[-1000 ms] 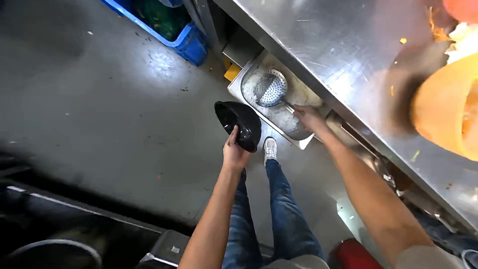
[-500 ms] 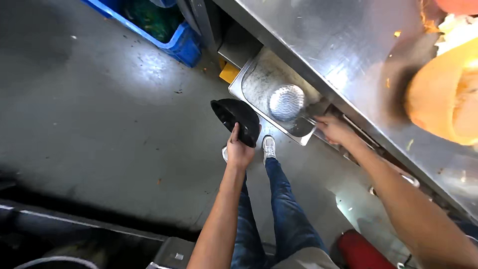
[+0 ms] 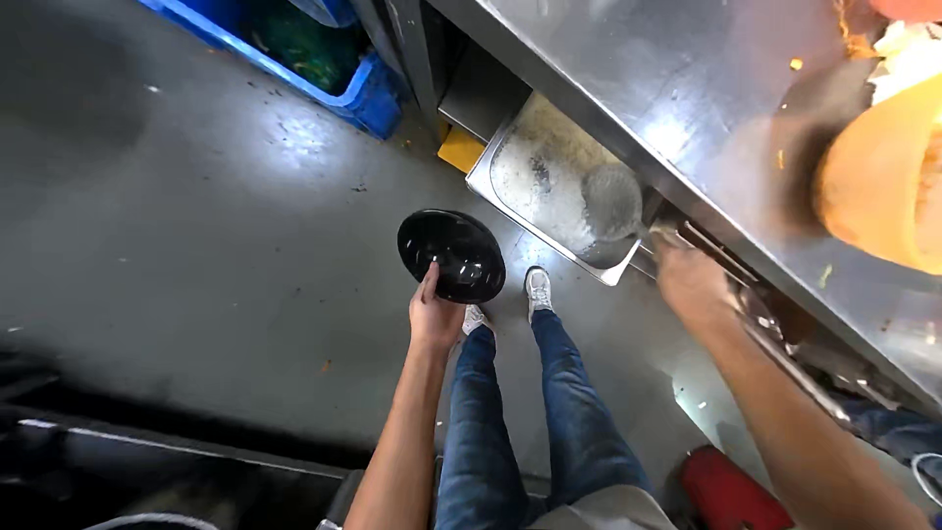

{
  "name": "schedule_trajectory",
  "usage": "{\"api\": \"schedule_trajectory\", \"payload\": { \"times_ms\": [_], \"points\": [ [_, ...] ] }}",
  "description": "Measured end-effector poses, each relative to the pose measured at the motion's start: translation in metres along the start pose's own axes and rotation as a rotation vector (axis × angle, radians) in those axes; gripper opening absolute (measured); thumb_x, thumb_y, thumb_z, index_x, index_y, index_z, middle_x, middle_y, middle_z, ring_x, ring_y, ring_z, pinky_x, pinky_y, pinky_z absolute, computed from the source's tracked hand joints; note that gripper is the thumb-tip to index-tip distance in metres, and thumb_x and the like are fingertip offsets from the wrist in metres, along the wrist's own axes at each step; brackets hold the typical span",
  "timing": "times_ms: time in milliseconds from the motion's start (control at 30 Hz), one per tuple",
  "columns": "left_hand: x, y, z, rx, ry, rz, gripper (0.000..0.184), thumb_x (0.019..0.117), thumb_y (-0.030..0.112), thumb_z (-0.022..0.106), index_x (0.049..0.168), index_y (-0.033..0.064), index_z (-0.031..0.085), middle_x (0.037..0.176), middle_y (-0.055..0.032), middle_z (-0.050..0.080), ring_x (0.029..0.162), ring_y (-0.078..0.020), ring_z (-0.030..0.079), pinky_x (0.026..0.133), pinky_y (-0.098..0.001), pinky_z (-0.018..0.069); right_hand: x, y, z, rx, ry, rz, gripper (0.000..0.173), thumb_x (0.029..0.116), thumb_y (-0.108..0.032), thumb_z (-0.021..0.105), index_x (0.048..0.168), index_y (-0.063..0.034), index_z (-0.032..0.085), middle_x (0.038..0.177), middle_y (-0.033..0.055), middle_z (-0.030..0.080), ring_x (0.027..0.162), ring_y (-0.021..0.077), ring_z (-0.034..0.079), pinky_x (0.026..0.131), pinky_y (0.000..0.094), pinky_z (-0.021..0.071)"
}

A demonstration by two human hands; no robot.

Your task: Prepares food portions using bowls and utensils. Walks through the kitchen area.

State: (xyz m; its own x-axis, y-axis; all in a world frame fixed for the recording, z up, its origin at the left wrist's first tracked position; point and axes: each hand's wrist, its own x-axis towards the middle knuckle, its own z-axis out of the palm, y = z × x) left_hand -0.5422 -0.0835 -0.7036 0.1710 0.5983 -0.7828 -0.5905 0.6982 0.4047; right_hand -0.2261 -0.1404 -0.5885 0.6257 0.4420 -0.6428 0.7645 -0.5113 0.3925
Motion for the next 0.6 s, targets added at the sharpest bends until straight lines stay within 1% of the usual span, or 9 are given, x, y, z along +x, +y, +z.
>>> {"api": "schedule_trajectory", "payload": {
  "times_ms": [100, 167, 233, 333, 367, 433, 467, 533, 600],
  "points": [
    [-0.002, -0.001, -0.008, 0.012, 0.017, -0.005, 0.032, 0.1124, 0.027, 0.030, 0.132, 0.0136, 0.052, 0.122, -0.0039, 0.066, 0.114, -0.0166, 0.065, 0.100, -0.0416, 0.0537, 0.022, -0.016, 0.012, 0.281, -0.130, -0.080, 0.043, 0.1087, -0.026, 0.051, 0.151, -0.0197, 0.056, 0.125, 0.0259, 0.068, 0.108, 0.0466, 0.068, 0.088, 0.0659, 0.0540],
    [-0.004, -0.004, -0.009, 0.004, 0.010, -0.010, 0.034, 0.1121, 0.027, 0.031, 0.136, 0.0120, 0.051, 0.126, -0.0074, 0.065, 0.118, -0.0209, 0.063, 0.103, -0.0459, 0.0526, 0.040, -0.026, 0.014, 0.425, -0.123, -0.165, 0.042, 0.1084, -0.028, 0.053, 0.149, -0.0204, 0.057, 0.120, 0.0224, 0.069, 0.096, 0.0398, 0.070, 0.082, 0.0595, 0.0561],
    [-0.006, -0.002, -0.007, -0.005, 0.018, -0.034, 0.036, 0.1123, 0.028, 0.032, 0.138, 0.0106, 0.050, 0.129, -0.0096, 0.064, 0.121, -0.0238, 0.063, 0.104, -0.0485, 0.0517, 0.036, -0.030, -0.005, 0.344, -0.012, -0.178, 0.040, 0.1086, -0.028, 0.052, 0.148, -0.0244, 0.059, 0.121, 0.0249, 0.070, 0.106, 0.0476, 0.068, 0.087, 0.0679, 0.0527],
    [-0.008, 0.002, -0.006, -0.004, 0.078, -0.026, 0.032, 0.1124, 0.029, 0.032, 0.129, 0.0136, 0.055, 0.117, -0.0048, 0.068, 0.110, -0.0171, 0.067, 0.096, -0.0414, 0.0563, 0.031, -0.021, -0.018, 0.360, 0.082, -0.185, 0.041, 0.1100, -0.029, 0.050, 0.150, -0.0228, 0.057, 0.120, 0.0269, 0.070, 0.110, 0.0512, 0.067, 0.090, 0.0723, 0.0496],
    [-0.007, -0.002, -0.002, -0.036, 0.081, -0.024, 0.031, 0.1125, 0.029, 0.031, 0.127, 0.0145, 0.055, 0.115, -0.0038, 0.069, 0.108, -0.0161, 0.067, 0.095, -0.0403, 0.0568, 0.039, -0.023, -0.010, 0.433, 0.038, -0.201, 0.042, 0.1100, -0.029, 0.050, 0.151, -0.0210, 0.056, 0.121, 0.0257, 0.070, 0.107, 0.0482, 0.068, 0.090, 0.0695, 0.0509],
    [0.004, -0.015, 0.011, -0.113, 0.060, -0.026, 0.031, 0.1117, 0.030, 0.032, 0.128, 0.0144, 0.054, 0.117, -0.0056, 0.068, 0.111, -0.0193, 0.067, 0.096, -0.0434, 0.0562, 0.077, -0.036, 0.016, 0.558, -0.090, -0.238, 0.043, 0.1101, -0.031, 0.050, 0.152, -0.0211, 0.054, 0.112, 0.0221, 0.070, 0.087, 0.0378, 0.069, 0.077, 0.0589, 0.0553],
    [0.010, -0.022, 0.020, -0.142, 0.033, -0.026, 0.034, 0.1117, 0.030, 0.032, 0.132, 0.0126, 0.052, 0.122, -0.0088, 0.066, 0.116, -0.0234, 0.065, 0.100, -0.0482, 0.0543, 0.096, -0.042, 0.024, 0.558, -0.094, -0.258, 0.043, 0.1101, -0.033, 0.050, 0.152, -0.0225, 0.055, 0.115, 0.0203, 0.071, 0.090, 0.0363, 0.070, 0.080, 0.0586, 0.0556],
    [0.017, -0.028, 0.037, -0.150, 0.003, -0.023, 0.035, 0.1118, 0.031, 0.031, 0.135, 0.0125, 0.050, 0.126, -0.0096, 0.065, 0.119, -0.0253, 0.064, 0.103, -0.0505, 0.0525, 0.112, -0.037, 0.024, 0.466, 0.029, -0.300, 0.041, 0.1100, -0.033, 0.049, 0.148, -0.0220, 0.059, 0.131, 0.0194, 0.069, 0.118, 0.0404, 0.067, 0.100, 0.0659, 0.0486],
    [0.015, -0.031, 0.043, -0.146, 0.000, -0.016, 0.035, 0.1117, 0.030, 0.031, 0.136, 0.0127, 0.050, 0.127, -0.0094, 0.064, 0.119, -0.0251, 0.063, 0.104, -0.0502, 0.0521, 0.096, -0.019, 0.018, 0.404, 0.125, -0.285, 0.041, 0.1103, -0.034, 0.047, 0.146, -0.0177, 0.060, 0.134, 0.0224, 0.066, 0.126, 0.0443, 0.061, 0.106, 0.0698, 0.0432]
  ]
}}
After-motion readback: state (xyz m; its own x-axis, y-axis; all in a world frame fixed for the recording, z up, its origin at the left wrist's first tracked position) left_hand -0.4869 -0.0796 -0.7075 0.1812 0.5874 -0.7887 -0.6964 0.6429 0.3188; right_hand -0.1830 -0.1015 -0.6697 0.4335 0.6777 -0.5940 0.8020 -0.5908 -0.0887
